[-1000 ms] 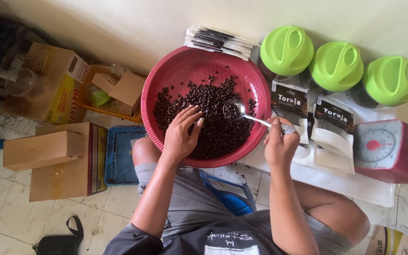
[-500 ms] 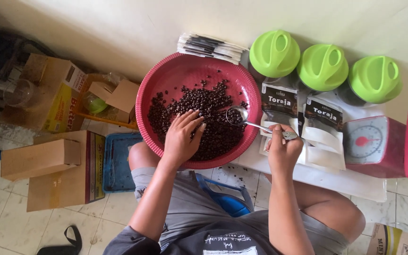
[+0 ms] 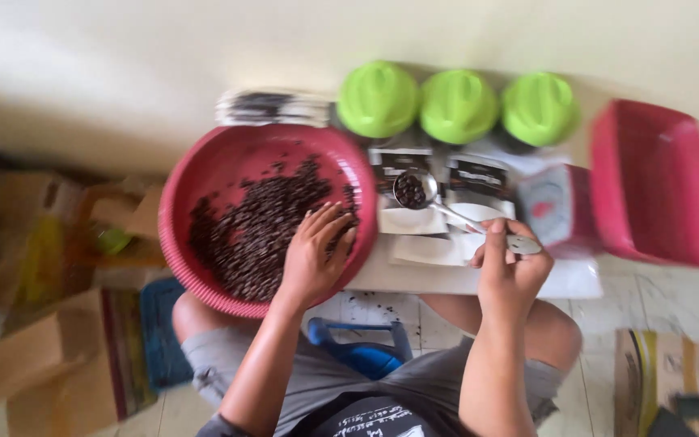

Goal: Filling and weighing coffee bags with roasted beans using a spoon and a tray.

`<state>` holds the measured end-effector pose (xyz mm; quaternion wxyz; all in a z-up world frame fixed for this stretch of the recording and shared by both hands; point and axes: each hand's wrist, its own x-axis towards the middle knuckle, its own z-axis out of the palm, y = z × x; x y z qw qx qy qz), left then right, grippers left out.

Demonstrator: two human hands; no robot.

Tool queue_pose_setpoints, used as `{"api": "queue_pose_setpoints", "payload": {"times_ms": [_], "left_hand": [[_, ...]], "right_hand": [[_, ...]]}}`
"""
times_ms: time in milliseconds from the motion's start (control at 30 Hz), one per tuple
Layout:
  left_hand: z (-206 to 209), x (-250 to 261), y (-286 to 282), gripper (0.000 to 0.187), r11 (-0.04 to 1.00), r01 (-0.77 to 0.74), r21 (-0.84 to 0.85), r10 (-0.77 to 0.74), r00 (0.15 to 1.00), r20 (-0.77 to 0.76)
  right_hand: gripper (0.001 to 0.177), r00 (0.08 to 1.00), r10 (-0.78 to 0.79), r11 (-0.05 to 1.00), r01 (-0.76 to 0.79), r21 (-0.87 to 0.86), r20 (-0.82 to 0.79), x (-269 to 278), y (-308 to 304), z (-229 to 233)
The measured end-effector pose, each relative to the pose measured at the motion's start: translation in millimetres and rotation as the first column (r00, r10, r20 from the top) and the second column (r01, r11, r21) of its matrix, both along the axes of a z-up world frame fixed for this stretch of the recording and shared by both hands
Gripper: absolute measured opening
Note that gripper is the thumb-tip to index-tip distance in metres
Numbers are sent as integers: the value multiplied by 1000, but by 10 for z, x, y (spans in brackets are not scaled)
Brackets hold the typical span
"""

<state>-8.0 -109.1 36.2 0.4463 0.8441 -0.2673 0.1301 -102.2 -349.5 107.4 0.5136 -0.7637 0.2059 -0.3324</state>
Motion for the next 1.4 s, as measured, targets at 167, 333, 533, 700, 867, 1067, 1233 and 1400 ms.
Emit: {"api": "queue_pose_setpoints", "payload": {"times_ms": [167,333,533,700,867,1067,1233,1400], "left_hand": [[76,-29,-240,27,999,45,-18,-45,999,-10],[39,-21,-334,37,992,127,22,-126,990,-61],[47,-73,-350,41,991,126,40,-118,981,-154],[32,-94,-296,43,991,127,41,-119,978,-169],[-10,-78,-248,41,994,107,9,-104,981,-164],[-36,-49,-267,42,992,125,-5,-125,982,-144],[-14,-39,-267,41,994,111,-2,-110,978,-176],[-93,10,-122,42,995,98,-18,-100,980,-174]], "right_hand": [[19,968,-145,989,150,-8,205,-258,-343,343],[17,898,-313,946,325,12,308,-501,-861,390],[20,854,-387,909,416,-8,348,-647,-1252,338],[20,845,-424,883,466,-59,326,-692,-1378,319],[11,860,-395,854,474,-215,324,-689,-1507,218],[14,858,-419,800,503,-328,296,-663,-1519,113],[16,845,-356,795,498,-346,398,-662,-1498,114],[14,791,-343,754,554,-354,507,-586,-1150,215]]}}
